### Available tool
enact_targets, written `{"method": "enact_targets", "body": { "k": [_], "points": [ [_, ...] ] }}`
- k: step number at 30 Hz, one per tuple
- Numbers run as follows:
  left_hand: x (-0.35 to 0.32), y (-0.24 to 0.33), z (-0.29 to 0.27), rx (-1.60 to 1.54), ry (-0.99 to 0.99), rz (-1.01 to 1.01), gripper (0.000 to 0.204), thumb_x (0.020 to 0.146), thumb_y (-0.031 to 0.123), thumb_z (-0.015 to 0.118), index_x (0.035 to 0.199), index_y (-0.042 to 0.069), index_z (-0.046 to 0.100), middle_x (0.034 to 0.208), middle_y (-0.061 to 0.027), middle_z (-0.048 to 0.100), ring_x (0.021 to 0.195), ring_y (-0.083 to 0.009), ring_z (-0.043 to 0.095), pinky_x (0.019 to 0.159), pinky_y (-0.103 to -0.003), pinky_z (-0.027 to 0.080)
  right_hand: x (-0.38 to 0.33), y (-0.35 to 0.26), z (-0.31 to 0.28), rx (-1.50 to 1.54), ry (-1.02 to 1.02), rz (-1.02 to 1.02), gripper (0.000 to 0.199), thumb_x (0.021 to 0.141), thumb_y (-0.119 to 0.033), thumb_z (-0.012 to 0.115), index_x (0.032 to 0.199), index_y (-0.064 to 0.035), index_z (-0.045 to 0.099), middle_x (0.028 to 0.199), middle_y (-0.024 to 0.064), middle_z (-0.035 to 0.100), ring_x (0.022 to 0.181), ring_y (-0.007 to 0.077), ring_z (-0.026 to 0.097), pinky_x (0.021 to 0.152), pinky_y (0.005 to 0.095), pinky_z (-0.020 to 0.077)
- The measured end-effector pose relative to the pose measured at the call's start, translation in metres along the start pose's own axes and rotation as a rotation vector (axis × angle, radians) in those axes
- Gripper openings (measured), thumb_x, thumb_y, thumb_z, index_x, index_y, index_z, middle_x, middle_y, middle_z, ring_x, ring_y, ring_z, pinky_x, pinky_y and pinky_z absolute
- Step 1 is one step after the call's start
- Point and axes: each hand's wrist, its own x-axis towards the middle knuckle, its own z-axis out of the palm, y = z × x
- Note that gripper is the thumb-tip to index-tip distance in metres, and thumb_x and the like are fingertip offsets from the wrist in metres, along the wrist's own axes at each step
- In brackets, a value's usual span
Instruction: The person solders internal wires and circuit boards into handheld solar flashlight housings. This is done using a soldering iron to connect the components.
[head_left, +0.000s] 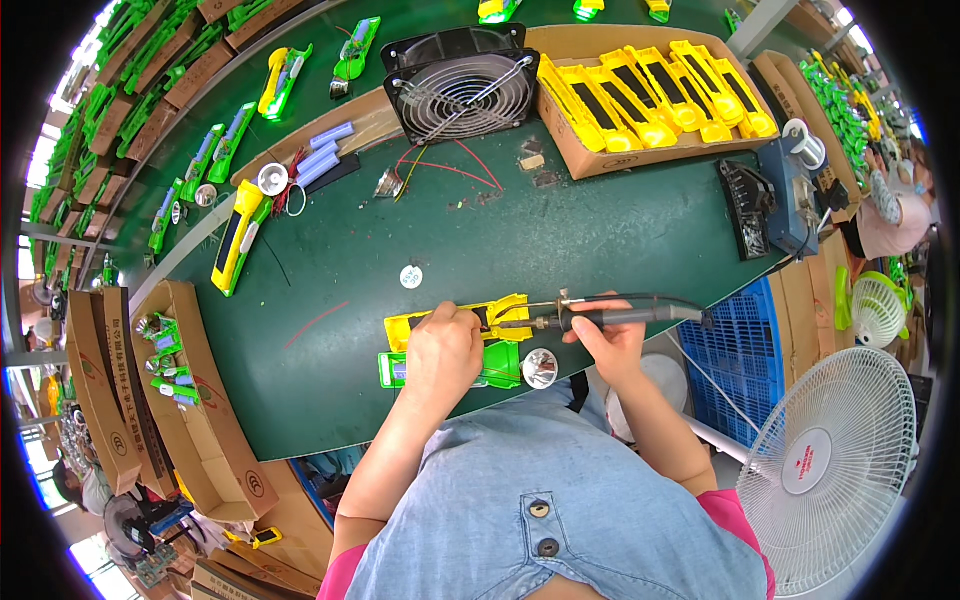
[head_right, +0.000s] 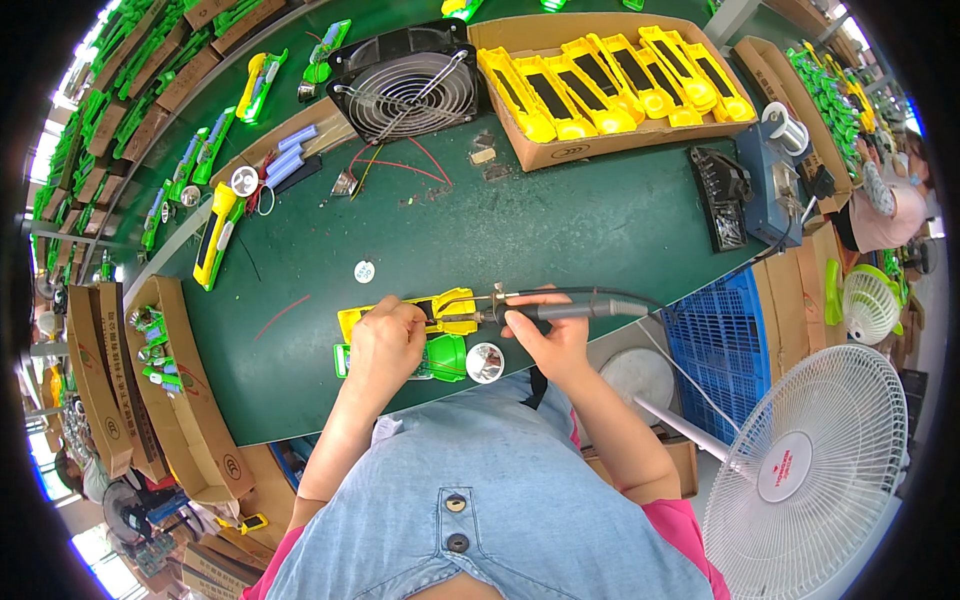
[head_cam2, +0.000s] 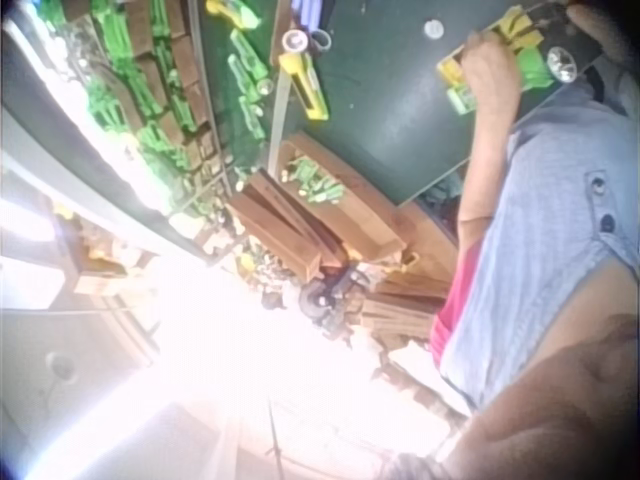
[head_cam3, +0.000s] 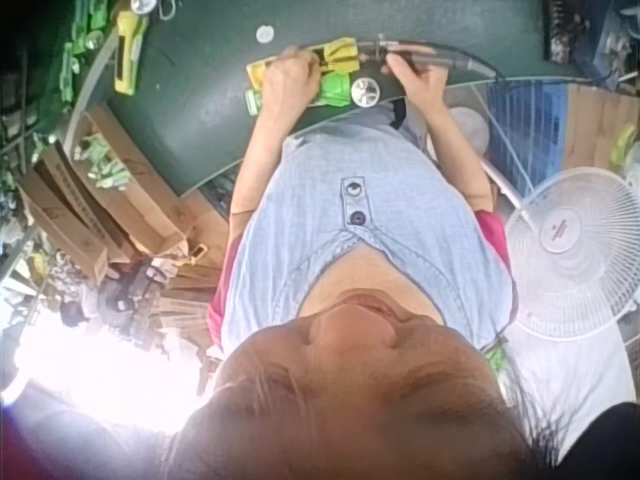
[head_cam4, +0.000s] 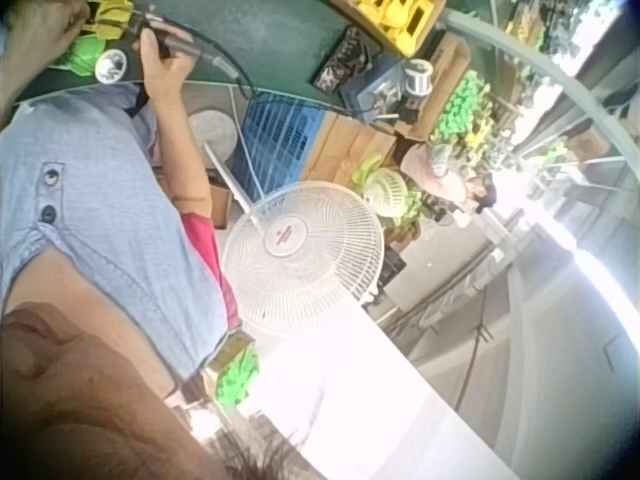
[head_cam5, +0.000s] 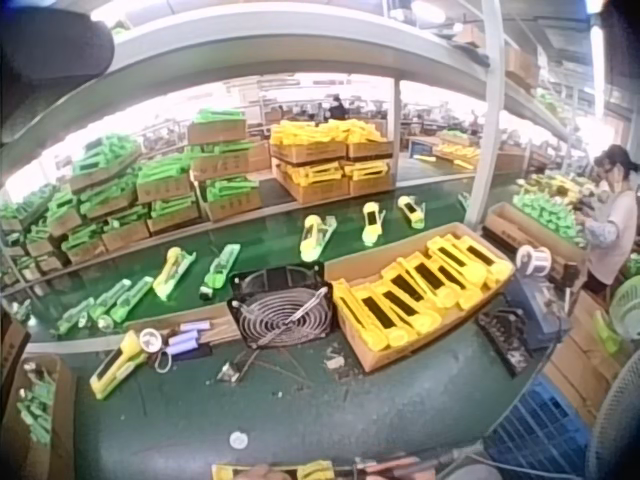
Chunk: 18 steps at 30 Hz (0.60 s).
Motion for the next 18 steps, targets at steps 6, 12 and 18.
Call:
{"method": "enact_targets", "body": {
  "k": [6,12,18],
  "points": [
    [0.000,-0.001,0.001,0.045,-0.014,0.000,0.003,0.066,0.000,0.058,0.068,0.001,0.060,0.070,-0.0137,0.055,0.061,-0.0296,0.058,0.056,-0.037,0.047,-0.023,-0.007,0.013,-0.372,-0.070,-0.258,0.024,0.075,-0.001,0.065,0.099,0.0007,0.058,0.090,0.0110,0.063,0.086,0.0202,0.062,0.081,0.0395,0.0501],
    [-0.002,-0.002,0.003,0.052,-0.012,-0.010,0.005,0.066,0.001,0.060,0.071,0.001,0.062,0.070,-0.0131,0.056,0.061,-0.0292,0.059,0.056,-0.037,0.047,-0.017,-0.001,0.034,-0.560,-0.389,-0.319,0.077,0.061,-0.013,0.077,0.125,-0.0055,0.034,0.111,0.0106,0.057,0.096,0.0250,0.058,0.106,0.0527,0.0166],
    [-0.002,-0.001,-0.001,0.060,-0.040,-0.003,0.006,0.070,0.003,0.060,0.075,0.000,0.063,0.073,-0.0137,0.057,0.065,-0.0293,0.059,0.058,-0.036,0.047,-0.017,0.007,0.033,-0.633,-0.426,-0.342,0.081,0.061,-0.012,0.077,0.127,-0.0069,0.030,0.115,0.0107,0.054,0.098,0.0270,0.057,0.105,0.0538,0.0168]
  ]
}}
